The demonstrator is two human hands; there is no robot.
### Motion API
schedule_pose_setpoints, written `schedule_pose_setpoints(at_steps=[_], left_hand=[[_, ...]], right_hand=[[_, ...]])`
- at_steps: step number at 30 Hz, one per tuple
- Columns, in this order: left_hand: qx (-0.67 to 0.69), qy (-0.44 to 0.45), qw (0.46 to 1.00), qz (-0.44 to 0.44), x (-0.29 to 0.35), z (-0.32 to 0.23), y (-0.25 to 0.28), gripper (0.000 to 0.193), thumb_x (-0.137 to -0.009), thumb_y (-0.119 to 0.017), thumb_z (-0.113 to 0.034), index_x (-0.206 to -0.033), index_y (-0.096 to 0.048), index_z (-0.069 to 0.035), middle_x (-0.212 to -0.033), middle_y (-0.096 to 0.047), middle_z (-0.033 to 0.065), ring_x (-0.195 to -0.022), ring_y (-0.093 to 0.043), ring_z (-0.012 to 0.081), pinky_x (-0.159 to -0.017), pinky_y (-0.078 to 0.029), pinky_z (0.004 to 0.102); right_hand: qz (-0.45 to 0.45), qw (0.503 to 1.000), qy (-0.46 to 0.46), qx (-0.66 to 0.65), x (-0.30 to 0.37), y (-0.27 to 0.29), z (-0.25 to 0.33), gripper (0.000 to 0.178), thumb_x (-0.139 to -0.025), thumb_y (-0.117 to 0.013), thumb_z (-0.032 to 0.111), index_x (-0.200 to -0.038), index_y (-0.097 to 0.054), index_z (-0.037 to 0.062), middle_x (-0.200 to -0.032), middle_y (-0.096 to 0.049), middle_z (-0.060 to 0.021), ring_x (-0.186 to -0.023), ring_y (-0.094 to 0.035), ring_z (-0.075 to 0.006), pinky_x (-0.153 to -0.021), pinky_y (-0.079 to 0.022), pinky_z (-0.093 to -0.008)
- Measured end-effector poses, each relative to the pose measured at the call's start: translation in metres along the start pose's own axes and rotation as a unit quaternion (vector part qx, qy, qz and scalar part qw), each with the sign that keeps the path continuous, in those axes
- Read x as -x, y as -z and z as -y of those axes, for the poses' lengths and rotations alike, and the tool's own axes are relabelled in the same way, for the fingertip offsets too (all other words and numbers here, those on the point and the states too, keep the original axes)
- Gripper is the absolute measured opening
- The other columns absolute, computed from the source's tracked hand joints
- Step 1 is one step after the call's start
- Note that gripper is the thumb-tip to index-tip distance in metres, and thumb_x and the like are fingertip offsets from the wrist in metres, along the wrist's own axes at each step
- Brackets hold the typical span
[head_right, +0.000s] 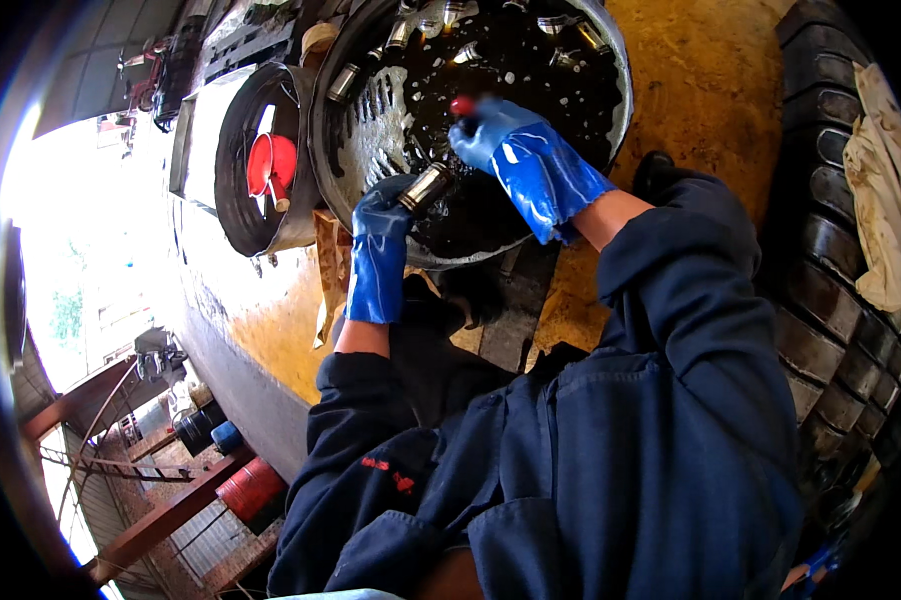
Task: The person sits on the floor and cleans small cylindrical metal parts submerged in a dark liquid within a large basin. They use a small brush to scrub the parts and then place them into a separate container.
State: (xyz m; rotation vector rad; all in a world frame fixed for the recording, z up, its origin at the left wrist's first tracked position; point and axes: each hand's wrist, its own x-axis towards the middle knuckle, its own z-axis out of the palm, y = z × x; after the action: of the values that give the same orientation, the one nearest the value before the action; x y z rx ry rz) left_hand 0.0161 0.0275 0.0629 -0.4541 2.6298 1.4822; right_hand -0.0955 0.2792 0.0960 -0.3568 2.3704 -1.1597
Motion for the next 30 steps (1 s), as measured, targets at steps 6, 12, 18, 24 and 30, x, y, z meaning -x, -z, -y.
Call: schedule_pose_setpoints(at_steps=[6, 12, 18, 24, 30], left_hand=[[0.136, -0.104, 0.985, 0.039, 0.003, -0.034, -0.010, 0.039, -0.084, -0.072, 0.012, -0.120, -0.075, -0.002, -0.117, -0.075, 0.0094, -0.108, -0.070, 0.0181, -0.100, -0.054, 0.0323], [0.146, -0.176, 0.972, 0.048, -0.009, -0.027, -0.037, 0.041, -0.081, -0.083, 0.006, -0.120, -0.074, -0.001, -0.121, -0.074, 0.0110, -0.112, -0.070, 0.0199, -0.102, -0.054, 0.0333], [0.372, -0.016, 0.924, 0.084, -0.008, -0.027, -0.031, 0.049, -0.085, -0.075, 0.010, -0.132, -0.068, -0.003, -0.125, -0.072, 0.0098, -0.110, -0.070, 0.0197, -0.094, -0.056, 0.0292], [0.476, 0.279, 0.822, 0.142, 0.004, -0.059, -0.035, 0.044, -0.108, -0.057, -0.041, -0.140, -0.058, -0.009, -0.126, -0.068, 0.0140, -0.106, -0.071, 0.0325, -0.091, -0.058, 0.0471], [0.565, 0.230, 0.791, 0.057, 0.000, -0.029, -0.045, 0.043, -0.109, -0.055, -0.040, -0.126, -0.068, -0.002, -0.117, -0.073, 0.0161, -0.102, -0.071, 0.0304, -0.098, -0.058, 0.0474]], right_hand=[[0.010, 0.935, -0.073, -0.347, 0.003, -0.020, -0.040, 0.056, -0.097, -0.058, 0.057, -0.104, -0.075, 0.0040, -0.091, -0.073, -0.0150, -0.091, -0.071, -0.0282, -0.085, -0.053, -0.0397], [0.031, 0.943, -0.071, -0.324, -0.007, -0.041, -0.037, 0.061, -0.096, -0.058, 0.059, -0.104, -0.074, 0.0014, -0.091, -0.073, -0.0144, -0.091, -0.071, -0.0283, -0.086, -0.052, -0.0401], [-0.004, 0.969, -0.204, -0.141, 0.009, 0.001, 0.028, 0.059, -0.095, -0.061, 0.059, -0.108, -0.075, 0.0031, -0.096, -0.074, -0.0161, -0.092, -0.069, -0.0285, -0.089, -0.051, -0.0385], [-0.065, 0.971, -0.145, -0.179, 0.009, -0.002, 0.029, 0.056, -0.095, -0.061, 0.060, -0.110, -0.077, 0.0084, -0.101, -0.077, -0.0151, -0.099, -0.073, -0.0331, -0.092, -0.054, -0.0403], [-0.093, 0.981, -0.097, -0.140, -0.010, -0.052, 0.002, 0.047, -0.096, -0.062, 0.053, -0.113, -0.074, 0.0112, -0.101, -0.077, -0.0117, -0.100, -0.074, -0.0303, -0.093, -0.055, -0.0384]])
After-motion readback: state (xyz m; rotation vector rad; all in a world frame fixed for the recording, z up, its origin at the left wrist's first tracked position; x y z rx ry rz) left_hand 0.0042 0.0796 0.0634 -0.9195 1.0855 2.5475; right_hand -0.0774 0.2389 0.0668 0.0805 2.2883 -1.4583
